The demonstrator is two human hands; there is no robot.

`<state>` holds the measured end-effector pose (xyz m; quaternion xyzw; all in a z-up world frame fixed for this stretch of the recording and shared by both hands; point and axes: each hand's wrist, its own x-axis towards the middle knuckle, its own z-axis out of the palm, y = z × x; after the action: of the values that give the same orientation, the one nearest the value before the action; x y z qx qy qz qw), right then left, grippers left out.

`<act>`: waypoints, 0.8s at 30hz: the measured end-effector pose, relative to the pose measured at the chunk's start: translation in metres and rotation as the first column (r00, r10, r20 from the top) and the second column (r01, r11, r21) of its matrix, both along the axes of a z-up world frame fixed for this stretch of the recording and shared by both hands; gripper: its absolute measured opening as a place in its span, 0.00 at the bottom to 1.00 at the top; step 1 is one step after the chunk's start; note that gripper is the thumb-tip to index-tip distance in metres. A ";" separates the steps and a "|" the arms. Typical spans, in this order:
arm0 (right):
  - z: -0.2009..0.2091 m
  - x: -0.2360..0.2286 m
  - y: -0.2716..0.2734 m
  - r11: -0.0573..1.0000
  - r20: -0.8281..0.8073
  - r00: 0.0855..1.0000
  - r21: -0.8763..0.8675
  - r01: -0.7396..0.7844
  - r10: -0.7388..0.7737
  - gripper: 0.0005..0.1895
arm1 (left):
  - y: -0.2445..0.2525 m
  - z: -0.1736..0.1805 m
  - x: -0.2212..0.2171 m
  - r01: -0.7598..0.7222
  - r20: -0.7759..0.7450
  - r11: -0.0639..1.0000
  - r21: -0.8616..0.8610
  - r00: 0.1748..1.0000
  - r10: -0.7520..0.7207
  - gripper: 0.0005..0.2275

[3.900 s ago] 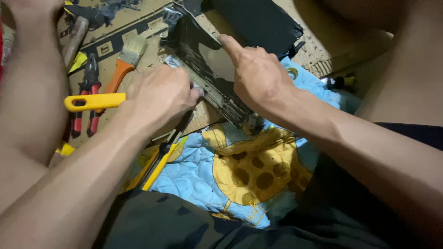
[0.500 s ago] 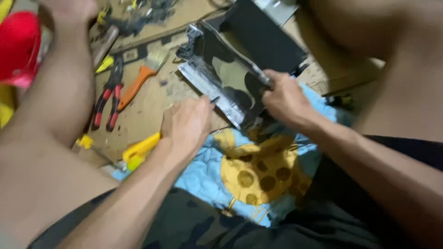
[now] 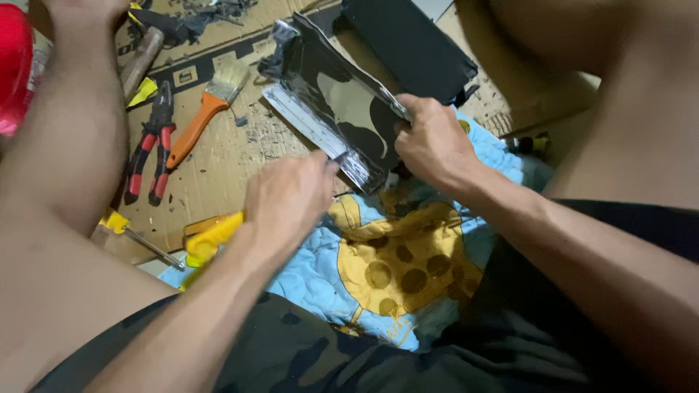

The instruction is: The person scrapes a dark, curved object using a metal scraper and a brush. They repeatedly remove dark residue from the surface, occasionally switching between tools to clear debris.

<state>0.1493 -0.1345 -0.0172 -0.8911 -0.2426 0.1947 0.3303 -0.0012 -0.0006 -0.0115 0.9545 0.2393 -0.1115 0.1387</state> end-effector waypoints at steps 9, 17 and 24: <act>-0.015 0.011 0.001 0.999 0.019 0.999 0.047 -0.026 0.025 0.22 | 0.002 0.024 -0.005 -0.061 -0.034 0.998 0.018 0.997 0.062 0.19; 0.001 -0.003 0.001 0.994 0.053 0.995 0.070 -0.085 0.082 0.20 | 0.004 0.008 -0.002 -0.063 -0.033 0.998 -0.003 0.997 0.063 0.18; -0.012 -0.006 0.008 0.999 0.110 0.994 0.028 -0.016 0.012 0.21 | 0.012 0.005 -0.002 -0.090 0.023 0.995 0.036 0.996 0.089 0.19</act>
<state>0.1431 -0.1261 -0.0294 -0.8940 -0.2694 0.1443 0.3277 -0.0030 0.0114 -0.0066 0.9464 0.2822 -0.0906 0.1284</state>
